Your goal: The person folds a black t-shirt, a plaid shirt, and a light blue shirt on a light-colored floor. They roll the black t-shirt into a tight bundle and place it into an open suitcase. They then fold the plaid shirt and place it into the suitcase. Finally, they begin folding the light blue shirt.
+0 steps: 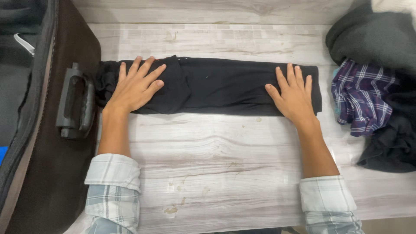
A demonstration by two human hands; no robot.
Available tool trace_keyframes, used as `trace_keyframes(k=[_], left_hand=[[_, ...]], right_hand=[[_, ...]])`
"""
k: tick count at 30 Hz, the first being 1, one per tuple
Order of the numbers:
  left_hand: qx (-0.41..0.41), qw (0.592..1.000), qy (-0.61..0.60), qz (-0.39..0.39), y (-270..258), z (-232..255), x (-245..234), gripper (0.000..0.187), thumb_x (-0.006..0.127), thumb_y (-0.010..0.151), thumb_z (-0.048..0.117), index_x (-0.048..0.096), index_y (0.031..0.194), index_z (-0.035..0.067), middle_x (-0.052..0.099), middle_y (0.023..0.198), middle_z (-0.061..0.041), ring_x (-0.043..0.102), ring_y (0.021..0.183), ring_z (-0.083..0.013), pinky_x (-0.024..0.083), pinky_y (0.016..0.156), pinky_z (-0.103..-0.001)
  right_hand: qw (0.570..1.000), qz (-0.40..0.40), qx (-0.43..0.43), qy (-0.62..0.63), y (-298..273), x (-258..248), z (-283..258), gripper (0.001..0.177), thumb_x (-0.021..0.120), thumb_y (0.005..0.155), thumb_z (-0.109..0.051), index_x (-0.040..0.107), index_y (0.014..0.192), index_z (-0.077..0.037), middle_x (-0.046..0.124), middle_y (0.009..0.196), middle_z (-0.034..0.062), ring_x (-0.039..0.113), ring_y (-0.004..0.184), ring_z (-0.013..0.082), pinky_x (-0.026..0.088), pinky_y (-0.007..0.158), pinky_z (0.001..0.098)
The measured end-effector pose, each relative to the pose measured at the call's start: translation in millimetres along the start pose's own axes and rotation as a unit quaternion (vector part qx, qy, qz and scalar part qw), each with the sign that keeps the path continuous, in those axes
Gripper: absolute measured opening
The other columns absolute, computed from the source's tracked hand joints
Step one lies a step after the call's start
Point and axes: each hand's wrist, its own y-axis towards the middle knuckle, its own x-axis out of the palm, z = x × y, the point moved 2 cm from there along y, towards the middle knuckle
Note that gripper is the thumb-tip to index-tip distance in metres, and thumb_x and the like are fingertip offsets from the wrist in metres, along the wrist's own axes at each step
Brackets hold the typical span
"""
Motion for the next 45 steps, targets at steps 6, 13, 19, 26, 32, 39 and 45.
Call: trace_keyframes(k=[6,13,19,26,32,39,45], left_hand=[[-0.001,1.000,0.000,-0.004,2.5,3.0,-0.1,0.062,0.029,0.101,0.063,0.046,0.151,0.031,0.029,0.165,-0.005,0.014,0.153,-0.0333,0.001,0.121,-0.062],[0.033,0.992,0.041,0.111,11.0,48.2,-2.9,0.069,0.042,0.106,0.056,0.049,0.152,0.005,0.036,0.162,-0.024,0.021,0.153,-0.0434,0.008,0.121,-0.066],[0.217,0.973,0.006,0.083,11.7,148.4,39.7,0.076,0.048,0.101,0.059,0.046,0.151,0.001,0.036,0.161,-0.023,0.026,0.152,-0.0416,0.013,0.121,-0.063],[0.235,0.971,0.018,0.037,5.7,168.3,63.8,0.073,0.046,0.099,0.062,0.047,0.152,0.012,0.033,0.163,-0.020,0.022,0.153,-0.0402,0.012,0.122,-0.062],[0.265,0.959,-0.014,0.097,14.4,232.5,84.4,0.091,0.053,0.097,0.066,0.037,0.154,-0.003,0.031,0.162,-0.028,0.022,0.154,-0.0422,0.013,0.123,-0.062],[0.226,0.963,-0.130,0.075,35.2,342.4,104.9,0.115,0.076,0.072,0.058,0.026,0.151,-0.009,0.027,0.156,-0.036,0.022,0.148,-0.0485,0.017,0.118,-0.065],[0.162,0.966,-0.146,0.138,58.3,352.0,141.3,0.082,0.063,0.098,0.028,0.025,0.161,-0.007,0.026,0.168,-0.030,0.024,0.159,-0.0396,0.019,0.126,-0.061]], right_hand=[[0.997,0.064,0.040,-0.027,-26.6,-16.7,41.7,0.065,0.051,0.105,-0.047,0.048,0.153,-0.003,0.034,0.161,0.0306,0.024,0.151,0.0469,0.012,0.121,0.0628],[0.991,0.121,0.051,0.002,-37.5,-1.2,69.6,0.072,0.053,0.107,-0.043,0.041,0.152,0.013,0.038,0.156,0.0374,0.031,0.148,0.0484,0.017,0.122,0.0586],[0.985,0.150,0.081,-0.001,-34.5,6.1,78.7,0.066,0.056,0.107,-0.040,0.050,0.143,0.014,0.038,0.155,0.0397,0.031,0.147,0.0494,0.019,0.121,0.0563],[0.977,0.191,0.075,0.061,-32.6,7.6,85.2,0.046,0.067,0.099,-0.026,0.062,0.129,0.009,0.048,0.151,0.0345,0.041,0.144,0.0462,0.022,0.123,0.0554],[0.925,0.262,0.080,0.262,-34.7,-10.0,74.5,0.031,0.074,0.094,-0.011,0.064,0.117,0.007,0.066,0.134,0.0235,0.063,0.124,0.0334,0.048,0.103,0.0443],[0.750,0.207,0.139,0.612,-31.9,-17.2,71.3,0.032,0.072,0.096,-0.005,0.060,0.125,0.001,0.070,0.110,0.0137,0.066,0.095,0.0163,0.054,0.083,0.0293],[0.601,0.154,0.134,0.772,-33.6,-31.0,72.0,0.058,0.054,0.102,-0.044,0.052,0.142,-0.001,0.064,0.135,0.0187,0.066,0.118,0.0226,0.053,0.100,0.0344]])
